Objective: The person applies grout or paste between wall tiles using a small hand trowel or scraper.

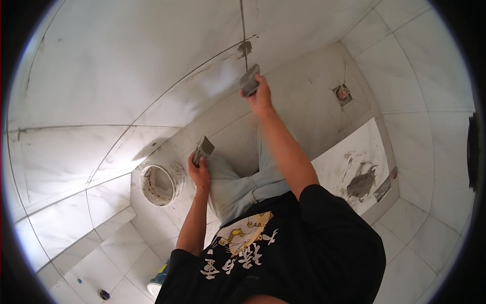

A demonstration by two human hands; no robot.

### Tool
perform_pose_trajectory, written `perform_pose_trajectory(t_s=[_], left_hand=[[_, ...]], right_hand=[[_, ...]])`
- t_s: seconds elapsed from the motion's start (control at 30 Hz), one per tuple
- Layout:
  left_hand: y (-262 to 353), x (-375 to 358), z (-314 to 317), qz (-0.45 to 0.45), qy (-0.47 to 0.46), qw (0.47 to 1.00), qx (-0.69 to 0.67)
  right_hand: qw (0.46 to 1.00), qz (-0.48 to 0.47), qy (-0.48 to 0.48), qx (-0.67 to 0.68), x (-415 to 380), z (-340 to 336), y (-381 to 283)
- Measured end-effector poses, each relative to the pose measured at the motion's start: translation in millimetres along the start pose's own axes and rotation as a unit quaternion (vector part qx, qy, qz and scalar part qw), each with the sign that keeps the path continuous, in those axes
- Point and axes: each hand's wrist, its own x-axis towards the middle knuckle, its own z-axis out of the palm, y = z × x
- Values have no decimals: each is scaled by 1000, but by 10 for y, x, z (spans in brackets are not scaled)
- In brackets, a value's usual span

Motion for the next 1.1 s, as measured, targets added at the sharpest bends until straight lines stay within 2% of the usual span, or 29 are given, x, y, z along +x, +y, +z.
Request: perform_pose_trajectory(t_s=[0.03, 0.07, 0.13, 0.27, 0.4, 0.5, 0.57, 0.63, 0.7, 0.73, 0.77, 0.8, 0.87, 0.9, 0.97, 1.03, 1.07, 1.1], left_hand=[[36, 8, -8, 6, -5, 999, 38], [52, -4, -8, 11, -11, 997, 77], [56, -24, 37, 7, 7, 1000, 27], [68, -36, 75, 21, 28, 999, -33], [49, -51, -17, 47, 14, 999, -1], [-37, -66, -66, 36, -14, 999, -10], [26, -109, -83, 159, 40, 983, 82], [152, -136, -35, 180, 60, 979, 70], [253, -428, -145, 190, 63, 977, 74], [359, -492, -72, 108, 74, 989, -63], [469, -575, -21, 20, 78, 977, -196], [644, -680, 35, 25, 82, 976, -200], [996, -917, 158, -66, 24, 924, -375], [1073, -954, 204, -63, 27, 924, -376], [1211, -973, 312, -97, -72, 899, -422], [1395, -1025, 373, -114, -78, 895, -425], [1450, -1021, 383, -133, -88, 890, -426], [1443, -1026, 368, -134, -93, 894, -418]], right_hand=[[991, 77, -3, 106, 177, -148, -28], [992, 81, -8, 97, 277, -188, -108], [983, 147, -16, 106, 373, -125, -273], [980, 144, -70, 114, 166, 224, -556], [983, 112, -55, 134, -138, 732, -940], [984, 103, -46, 136, -194, 872, -1108], [982, 113, -57, 142, -294, 905, -1221], [962, 93, -216, 137, -363, 941, -1576], [967, 61, -216, 125, -630, 984, -1841], [963, 44, -242, 107, -756, 1008, -2021], [960, 30, -262, 91, -899, 966, -2127], [956, 8, -285, 63, -1058, 886, -2169], [962, 21, -269, 43, -1290, 698, -2073], [969, 32, -243, 26, -1330, 605, -2002], [967, 17, -252, 30, -1269, 482, -1769], [965, -2, -260, 40, -1144, 442, -1548], [969, -79, -208, -106, -1042, 458, -1468], [945, -151, -147, -249, -945, 458, -1393]])
